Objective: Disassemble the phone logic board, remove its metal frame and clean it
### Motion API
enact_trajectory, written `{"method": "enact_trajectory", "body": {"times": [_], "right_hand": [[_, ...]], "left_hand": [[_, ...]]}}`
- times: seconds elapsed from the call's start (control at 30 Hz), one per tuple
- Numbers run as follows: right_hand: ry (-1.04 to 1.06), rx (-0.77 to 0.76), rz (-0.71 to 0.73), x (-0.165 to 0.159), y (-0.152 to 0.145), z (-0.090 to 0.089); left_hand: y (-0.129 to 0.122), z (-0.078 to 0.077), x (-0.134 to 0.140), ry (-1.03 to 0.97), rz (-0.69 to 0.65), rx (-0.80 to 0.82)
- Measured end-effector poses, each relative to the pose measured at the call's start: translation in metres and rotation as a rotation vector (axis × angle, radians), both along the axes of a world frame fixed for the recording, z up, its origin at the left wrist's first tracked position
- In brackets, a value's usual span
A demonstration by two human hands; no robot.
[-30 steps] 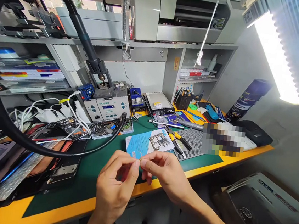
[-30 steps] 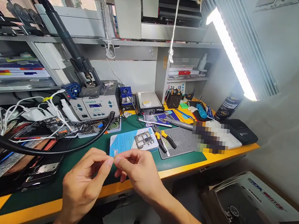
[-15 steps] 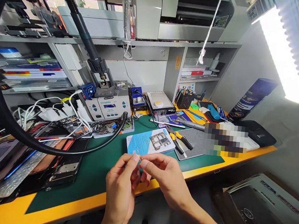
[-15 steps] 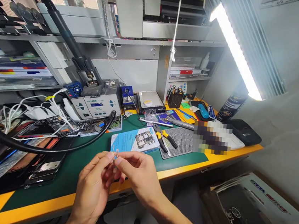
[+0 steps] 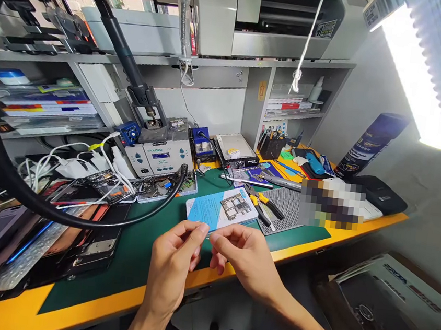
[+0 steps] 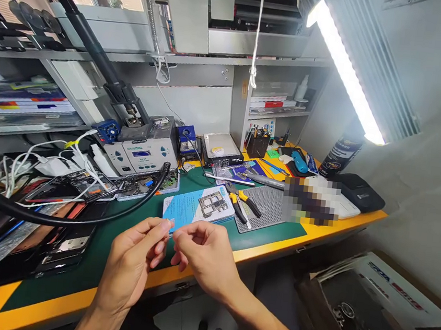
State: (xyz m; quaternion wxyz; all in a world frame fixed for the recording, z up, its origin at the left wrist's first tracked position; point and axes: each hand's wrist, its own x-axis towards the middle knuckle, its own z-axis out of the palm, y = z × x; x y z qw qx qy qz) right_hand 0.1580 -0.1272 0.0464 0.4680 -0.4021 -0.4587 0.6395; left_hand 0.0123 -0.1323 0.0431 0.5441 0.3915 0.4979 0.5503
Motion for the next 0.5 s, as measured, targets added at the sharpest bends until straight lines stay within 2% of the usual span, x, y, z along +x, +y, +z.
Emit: {"method": "enact_trajectory", "body": {"times": [0.13, 0.27, 0.5], "right_hand": [[0.033, 0.003, 0.063, 0.000, -0.002, 0.001], [0.077, -0.066, 0.104, 0.001, -0.001, 0.001], [-0.169, 0.006, -0.038, -0.003, -0.004, -0.010]], "left_hand": [[0.002, -0.005, -0.004, 0.066, -0.014, 0.009], [0.001, -0.013, -0.009, 0.140, 0.005, 0.077], [0.003, -0.014, -0.020, 0.200, -0.088, 0.052]]}}
